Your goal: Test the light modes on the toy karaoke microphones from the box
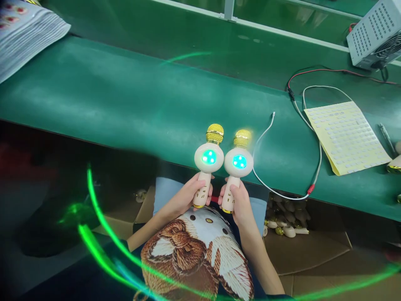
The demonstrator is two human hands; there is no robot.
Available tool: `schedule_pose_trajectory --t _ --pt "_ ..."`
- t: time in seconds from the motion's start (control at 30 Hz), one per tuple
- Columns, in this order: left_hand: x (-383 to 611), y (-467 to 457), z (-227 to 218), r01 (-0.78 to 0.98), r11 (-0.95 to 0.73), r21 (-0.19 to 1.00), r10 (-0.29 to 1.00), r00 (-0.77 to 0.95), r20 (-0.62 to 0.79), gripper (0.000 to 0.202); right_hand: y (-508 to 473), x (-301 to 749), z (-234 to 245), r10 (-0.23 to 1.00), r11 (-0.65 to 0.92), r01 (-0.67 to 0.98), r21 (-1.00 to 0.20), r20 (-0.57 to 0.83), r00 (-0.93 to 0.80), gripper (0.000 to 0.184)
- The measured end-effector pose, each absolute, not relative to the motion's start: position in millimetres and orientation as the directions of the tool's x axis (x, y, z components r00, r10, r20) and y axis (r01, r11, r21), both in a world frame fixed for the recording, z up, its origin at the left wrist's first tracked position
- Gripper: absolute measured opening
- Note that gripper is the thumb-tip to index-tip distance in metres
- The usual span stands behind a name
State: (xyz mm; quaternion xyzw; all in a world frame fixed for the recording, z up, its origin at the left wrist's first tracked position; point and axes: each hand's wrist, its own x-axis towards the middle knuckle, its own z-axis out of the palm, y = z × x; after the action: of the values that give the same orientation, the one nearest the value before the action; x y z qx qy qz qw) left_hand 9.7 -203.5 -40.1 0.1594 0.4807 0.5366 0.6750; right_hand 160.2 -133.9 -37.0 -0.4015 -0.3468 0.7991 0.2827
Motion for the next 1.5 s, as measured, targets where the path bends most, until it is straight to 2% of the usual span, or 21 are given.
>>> schedule_pose_trajectory --t 0.17,0.43,0.57,0.7,0.9,1.07,1.2,1.4,1.5 --pt "4.8 -205.4 -43.5 -0.566 0.359 0.742 0.914 0.052 -0.402 0.031 -134.6 162.0 -41.1 0.733 -0.578 -0.198 -0.791 -0.398 -0.551 0.034" --pt "1.2 -204.9 -51.8 -0.647 0.371 0.666 0.924 0.184 -0.336 0.042 -137.5 166.3 -40.4 0.682 -0.623 -0.245 -0.743 -0.362 -0.636 0.034" --pt "3.5 -204.3 -49.6 -0.636 0.357 0.684 0.926 0.147 -0.348 0.043 -138.6 164.6 -41.4 0.690 -0.628 -0.277 -0.727 -0.356 -0.630 0.030" --pt "4.0 -203.7 -41.5 -0.611 0.329 0.720 0.928 0.067 -0.368 0.034 -139.7 162.8 -38.8 0.709 -0.620 -0.290 -0.729 -0.362 -0.605 0.024" --pt "0.7 -204.4 -44.5 -0.666 0.329 0.670 0.930 0.104 -0.353 0.042 -140.1 166.4 -36.5 0.652 -0.661 -0.252 -0.706 -0.376 -0.658 0.040" --pt "-1.6 -205.5 -51.1 -0.698 0.305 0.647 0.947 0.153 -0.282 0.056 -141.2 169.4 -39.7 0.657 -0.643 -0.236 -0.729 -0.365 -0.660 0.040" --pt "-3.2 -207.4 -51.7 -0.701 0.326 0.635 0.944 0.205 -0.258 0.060 -142.6 170.5 -41.7 0.660 -0.631 -0.245 -0.736 -0.344 -0.668 0.038" --pt "-4.3 -212.2 -53.6 -0.723 0.339 0.602 0.941 0.249 -0.231 0.062 -144.4 172.6 -43.2 0.609 -0.661 -0.264 -0.702 -0.298 -0.735 0.053" --pt "-5.3 -214.2 -56.6 -0.725 0.346 0.596 0.938 0.274 -0.212 0.059 -145.4 172.9 -43.5 0.610 -0.667 -0.266 -0.696 -0.305 -0.731 0.053"
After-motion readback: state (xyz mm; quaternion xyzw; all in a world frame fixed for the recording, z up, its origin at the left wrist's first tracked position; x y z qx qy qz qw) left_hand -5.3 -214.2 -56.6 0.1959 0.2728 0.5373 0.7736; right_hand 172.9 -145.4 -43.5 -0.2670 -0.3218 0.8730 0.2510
